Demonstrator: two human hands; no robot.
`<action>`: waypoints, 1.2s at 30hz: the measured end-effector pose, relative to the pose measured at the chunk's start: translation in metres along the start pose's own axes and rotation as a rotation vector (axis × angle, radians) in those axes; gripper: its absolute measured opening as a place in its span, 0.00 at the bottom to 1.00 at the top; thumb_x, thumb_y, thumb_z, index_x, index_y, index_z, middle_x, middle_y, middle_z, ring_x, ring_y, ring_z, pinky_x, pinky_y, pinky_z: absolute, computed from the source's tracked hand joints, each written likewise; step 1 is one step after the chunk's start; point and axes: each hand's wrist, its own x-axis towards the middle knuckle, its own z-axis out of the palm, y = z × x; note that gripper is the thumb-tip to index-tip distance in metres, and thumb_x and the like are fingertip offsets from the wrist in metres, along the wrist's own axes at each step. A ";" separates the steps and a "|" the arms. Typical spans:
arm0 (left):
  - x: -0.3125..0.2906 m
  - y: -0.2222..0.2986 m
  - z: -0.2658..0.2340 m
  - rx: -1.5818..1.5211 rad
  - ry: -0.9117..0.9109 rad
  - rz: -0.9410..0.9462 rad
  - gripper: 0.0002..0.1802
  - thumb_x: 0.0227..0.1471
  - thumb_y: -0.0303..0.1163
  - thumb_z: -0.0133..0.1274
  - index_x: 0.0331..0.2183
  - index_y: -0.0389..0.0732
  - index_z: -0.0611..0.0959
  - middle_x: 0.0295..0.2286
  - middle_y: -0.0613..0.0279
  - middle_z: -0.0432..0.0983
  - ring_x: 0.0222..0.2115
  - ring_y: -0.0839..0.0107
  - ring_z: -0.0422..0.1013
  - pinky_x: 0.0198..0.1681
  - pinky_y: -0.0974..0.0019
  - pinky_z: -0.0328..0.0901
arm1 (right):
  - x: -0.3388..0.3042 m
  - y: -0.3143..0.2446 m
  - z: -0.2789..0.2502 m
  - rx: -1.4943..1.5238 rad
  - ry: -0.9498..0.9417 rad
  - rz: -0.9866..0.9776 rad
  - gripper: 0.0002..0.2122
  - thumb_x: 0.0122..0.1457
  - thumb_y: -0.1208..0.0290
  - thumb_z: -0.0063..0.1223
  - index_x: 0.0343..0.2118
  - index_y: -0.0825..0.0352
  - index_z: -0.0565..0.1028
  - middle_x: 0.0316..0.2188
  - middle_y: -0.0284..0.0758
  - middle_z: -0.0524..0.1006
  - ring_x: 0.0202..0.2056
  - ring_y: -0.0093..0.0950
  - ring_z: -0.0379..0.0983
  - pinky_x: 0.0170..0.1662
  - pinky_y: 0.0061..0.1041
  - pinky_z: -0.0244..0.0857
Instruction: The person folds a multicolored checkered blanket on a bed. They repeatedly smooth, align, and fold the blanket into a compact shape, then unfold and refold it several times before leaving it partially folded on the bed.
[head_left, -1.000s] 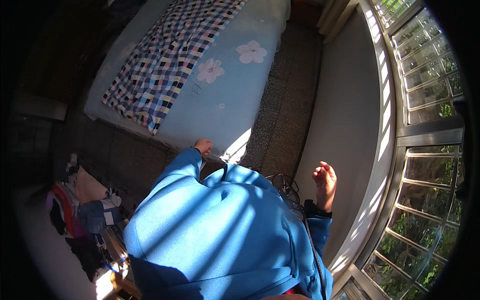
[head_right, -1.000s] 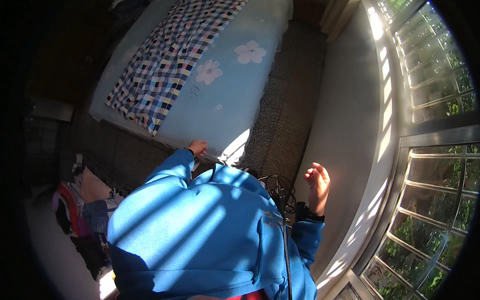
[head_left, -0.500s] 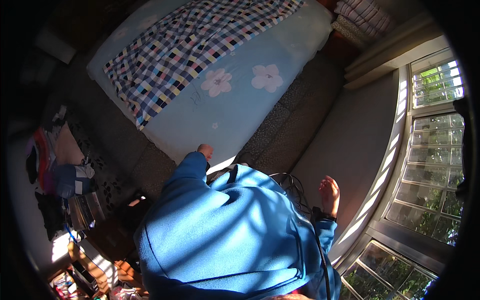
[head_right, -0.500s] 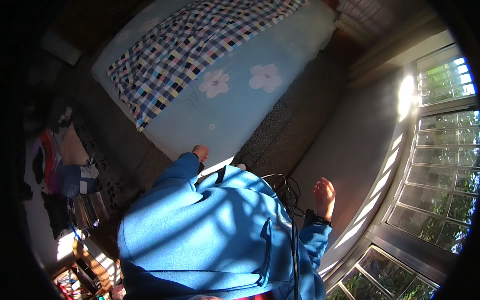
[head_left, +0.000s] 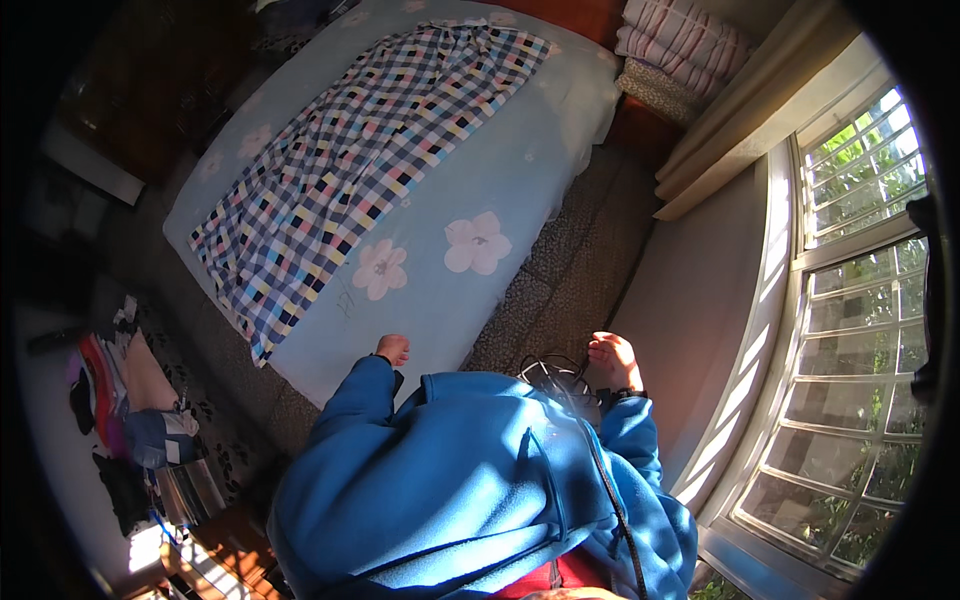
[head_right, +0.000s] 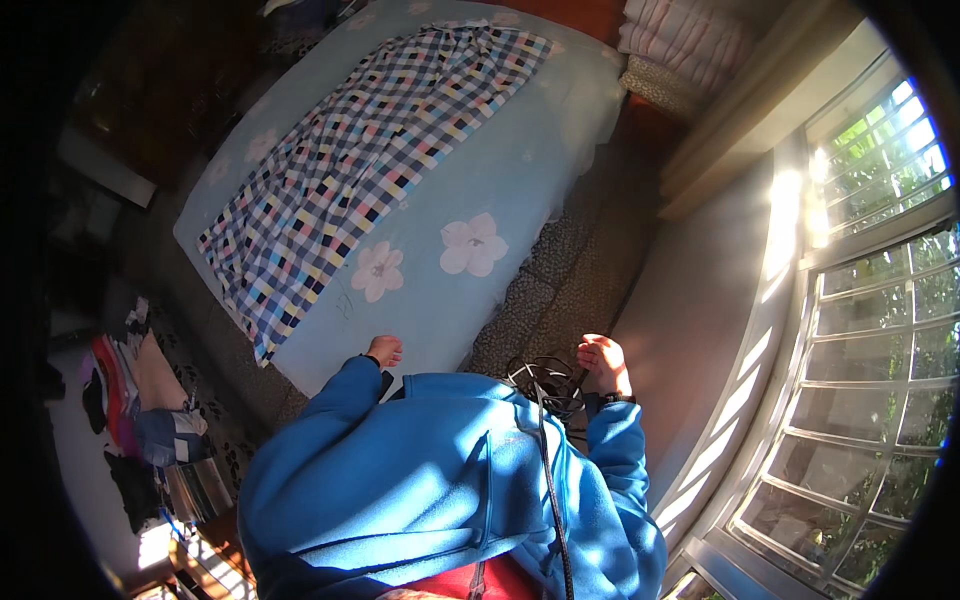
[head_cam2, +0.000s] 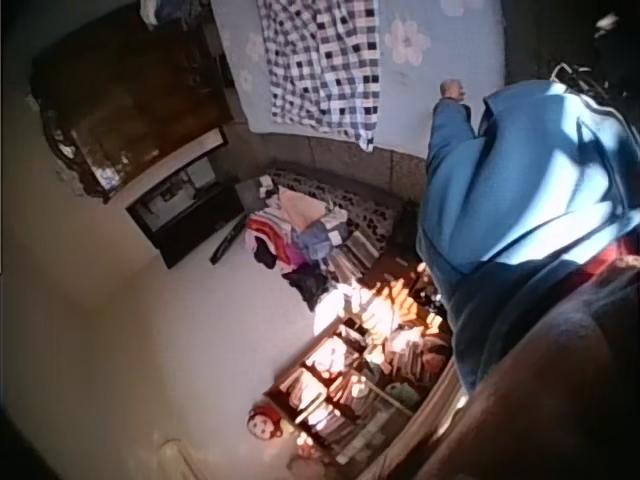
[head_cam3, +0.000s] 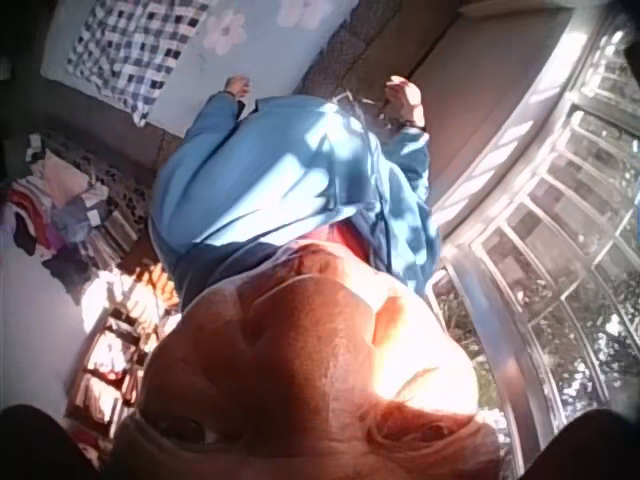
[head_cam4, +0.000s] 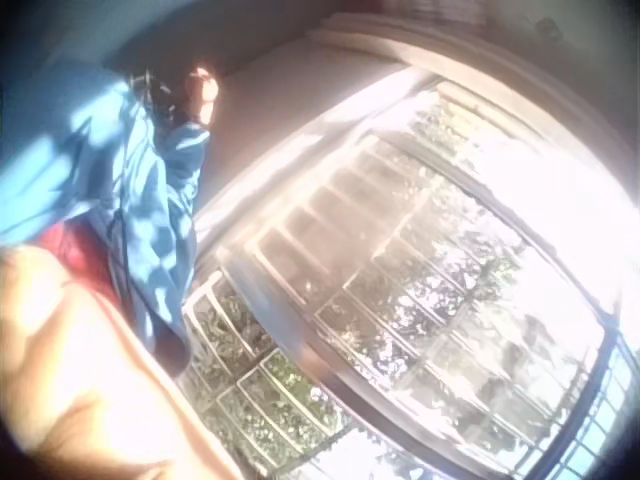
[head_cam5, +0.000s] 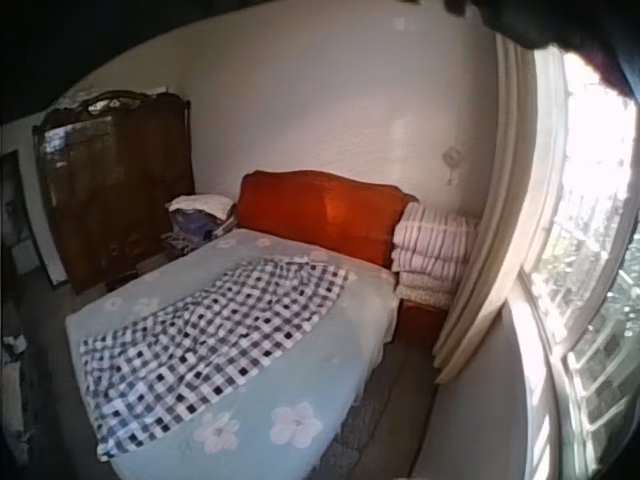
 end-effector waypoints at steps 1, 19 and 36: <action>0.000 0.007 0.006 -0.035 0.000 -0.031 0.13 0.53 0.35 0.53 0.41 0.41 0.76 0.32 0.59 0.74 0.27 0.66 0.72 0.26 0.64 0.67 | 0.022 -0.007 -0.012 0.006 0.049 0.076 0.12 0.60 0.66 0.51 0.43 0.64 0.75 0.34 0.34 0.78 0.35 0.26 0.76 0.41 0.28 0.73; 0.038 0.213 0.165 -0.302 0.149 0.006 0.17 0.52 0.37 0.54 0.44 0.45 0.77 0.32 0.60 0.76 0.27 0.64 0.74 0.29 0.61 0.69 | 0.338 -0.185 -0.173 -0.030 0.116 0.161 0.08 0.58 0.73 0.48 0.40 0.67 0.74 0.29 0.37 0.77 0.29 0.32 0.75 0.31 0.31 0.72; 0.242 0.420 0.203 -0.370 0.106 -0.105 0.15 0.53 0.40 0.53 0.43 0.46 0.78 0.32 0.63 0.77 0.26 0.68 0.74 0.29 0.63 0.68 | 0.612 -0.414 -0.130 -0.570 0.130 0.247 0.10 0.61 0.65 0.51 0.39 0.67 0.75 0.31 0.39 0.76 0.28 0.30 0.74 0.28 0.30 0.71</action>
